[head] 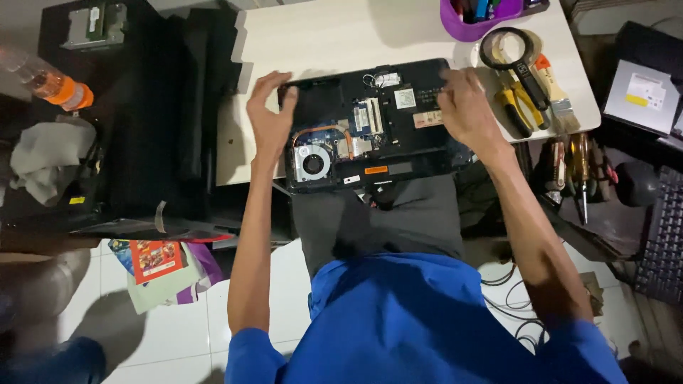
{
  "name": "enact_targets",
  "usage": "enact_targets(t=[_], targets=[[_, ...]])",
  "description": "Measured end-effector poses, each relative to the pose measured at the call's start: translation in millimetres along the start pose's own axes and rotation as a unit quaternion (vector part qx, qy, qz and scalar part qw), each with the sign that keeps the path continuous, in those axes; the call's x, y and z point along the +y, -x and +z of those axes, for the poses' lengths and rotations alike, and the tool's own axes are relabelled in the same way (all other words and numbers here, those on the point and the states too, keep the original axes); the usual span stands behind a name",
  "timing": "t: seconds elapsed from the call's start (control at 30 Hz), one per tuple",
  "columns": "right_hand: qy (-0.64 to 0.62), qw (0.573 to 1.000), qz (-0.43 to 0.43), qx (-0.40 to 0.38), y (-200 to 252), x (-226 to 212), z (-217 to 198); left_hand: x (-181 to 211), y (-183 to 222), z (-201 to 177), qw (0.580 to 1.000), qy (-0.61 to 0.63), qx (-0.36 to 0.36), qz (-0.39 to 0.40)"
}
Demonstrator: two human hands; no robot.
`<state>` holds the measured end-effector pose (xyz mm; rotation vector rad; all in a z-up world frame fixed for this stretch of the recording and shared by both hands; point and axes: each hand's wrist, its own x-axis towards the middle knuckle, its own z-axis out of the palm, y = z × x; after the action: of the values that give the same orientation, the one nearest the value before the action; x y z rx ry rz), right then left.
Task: Inspecting and manipulating internal laptop components including RAM modules and connectors
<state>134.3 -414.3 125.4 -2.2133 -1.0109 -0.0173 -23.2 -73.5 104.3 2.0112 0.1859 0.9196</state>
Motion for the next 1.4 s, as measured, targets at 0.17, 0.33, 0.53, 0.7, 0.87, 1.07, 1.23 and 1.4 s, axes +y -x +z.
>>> enact_targets(t=[0.17,0.33,0.53,0.7,0.87,1.07,1.23,1.4], targets=[[-0.048,0.991,-0.053,-0.114,-9.9,-58.6,-13.8,15.3,9.0,27.1,0.986,0.079,-0.137,0.054],[-0.087,0.977,-0.096,-0.169,-16.4,-83.3,-6.5,40.1,21.0,34.7,0.963,0.114,-0.240,0.039],[-0.127,0.978,-0.052,-0.155,-27.6,-92.9,8.4,53.3,28.2,40.9,0.963,0.109,-0.246,0.023],[-0.206,0.971,-0.052,-0.105,-32.1,-95.7,21.4,43.1,29.1,42.9,0.969,0.111,-0.219,0.017],[-0.196,0.974,-0.105,-0.050,-27.2,-95.9,31.8,45.2,34.6,46.1,0.971,0.128,-0.201,-0.013],[-0.141,0.981,-0.132,-0.035,-22.5,-102.0,31.3,47.0,38.9,52.3,0.976,0.088,-0.201,-0.001],[-0.141,0.981,-0.124,-0.045,-20.9,-103.7,32.1,48.9,40.2,50.1,0.975,0.094,-0.203,0.002],[-0.126,0.983,-0.125,-0.042,-19.9,-105.7,31.3,52.1,39.5,52.1,0.975,0.115,-0.189,0.001]])
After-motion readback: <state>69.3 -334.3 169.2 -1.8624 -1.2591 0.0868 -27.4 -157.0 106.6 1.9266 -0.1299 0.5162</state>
